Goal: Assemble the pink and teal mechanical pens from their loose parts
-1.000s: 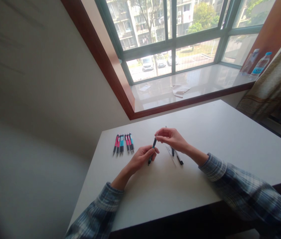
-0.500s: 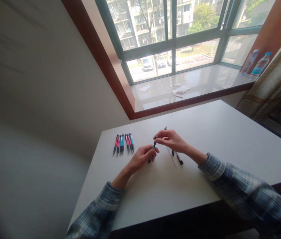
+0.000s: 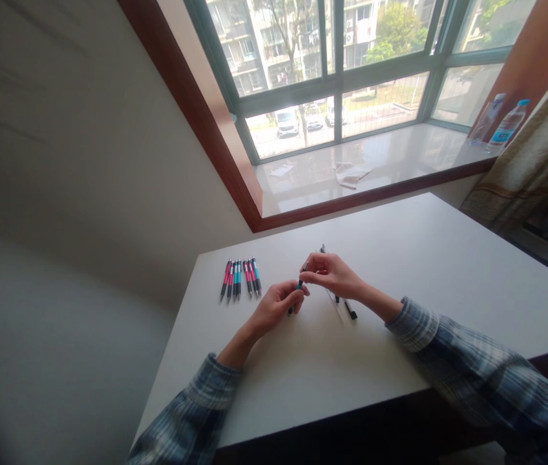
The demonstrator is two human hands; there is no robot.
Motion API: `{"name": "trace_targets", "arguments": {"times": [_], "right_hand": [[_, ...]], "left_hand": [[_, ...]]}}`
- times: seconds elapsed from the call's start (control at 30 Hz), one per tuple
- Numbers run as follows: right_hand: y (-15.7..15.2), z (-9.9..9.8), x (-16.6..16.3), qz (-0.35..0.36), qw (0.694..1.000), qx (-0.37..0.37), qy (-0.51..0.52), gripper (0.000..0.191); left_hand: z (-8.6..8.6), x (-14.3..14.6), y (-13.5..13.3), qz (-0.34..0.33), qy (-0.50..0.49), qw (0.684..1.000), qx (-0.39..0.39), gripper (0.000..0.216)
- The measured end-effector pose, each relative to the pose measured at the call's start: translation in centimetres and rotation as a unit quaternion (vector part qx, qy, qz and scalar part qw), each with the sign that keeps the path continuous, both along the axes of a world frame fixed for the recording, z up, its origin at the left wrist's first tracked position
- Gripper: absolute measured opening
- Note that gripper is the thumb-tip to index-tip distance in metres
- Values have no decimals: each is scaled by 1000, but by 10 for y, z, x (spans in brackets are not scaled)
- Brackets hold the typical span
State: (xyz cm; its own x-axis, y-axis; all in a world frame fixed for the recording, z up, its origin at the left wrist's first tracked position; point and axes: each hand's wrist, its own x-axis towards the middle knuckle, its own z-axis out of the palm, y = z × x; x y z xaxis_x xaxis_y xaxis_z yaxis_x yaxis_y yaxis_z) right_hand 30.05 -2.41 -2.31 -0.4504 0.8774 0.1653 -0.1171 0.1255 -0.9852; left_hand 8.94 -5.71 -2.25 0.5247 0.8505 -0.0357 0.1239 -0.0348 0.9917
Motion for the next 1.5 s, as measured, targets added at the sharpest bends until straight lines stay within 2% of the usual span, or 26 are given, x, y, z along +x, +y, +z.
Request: {"name": "trace_targets", "arguments": {"times": [0.13,0.3,0.43,0.6,0.73,0.97,1.07,1.13,1.3,1.5], "right_hand": [[-1,3,1,6,999,16,-34,35],[-2,2,3,-71,983,108,-127,43],[-3,0,3,-78,973,140,-164,50],[-1,7,6,-42,984,107,-134,35],[3,10,8,0,992,80,-96,40],[7,-4,8,-81,977,104,-169,48],[6,-2,8,-70,977,114,-166,46],[6,1,9,-51,984,107,-137,40],[7,6,12,-7,994,79,-72,37],[10,4,14,-32,986,96,-131,38]], "left_hand": [[-2,1,0,-2,-17,1000,4,41],[-4,2,-2,-12,-48,999,-7,46],[-3,2,-3,-28,-39,999,-5,45],[-3,0,-1,-11,-41,999,-16,42],[-5,0,0,0,-49,998,-34,46],[-7,0,0,-5,-41,999,-25,47],[-6,0,1,-10,-44,999,-26,45],[-6,0,1,-7,-49,998,-30,45],[-6,0,2,-1,-56,998,-36,43],[-8,-1,1,-3,-44,998,-40,46]]}}
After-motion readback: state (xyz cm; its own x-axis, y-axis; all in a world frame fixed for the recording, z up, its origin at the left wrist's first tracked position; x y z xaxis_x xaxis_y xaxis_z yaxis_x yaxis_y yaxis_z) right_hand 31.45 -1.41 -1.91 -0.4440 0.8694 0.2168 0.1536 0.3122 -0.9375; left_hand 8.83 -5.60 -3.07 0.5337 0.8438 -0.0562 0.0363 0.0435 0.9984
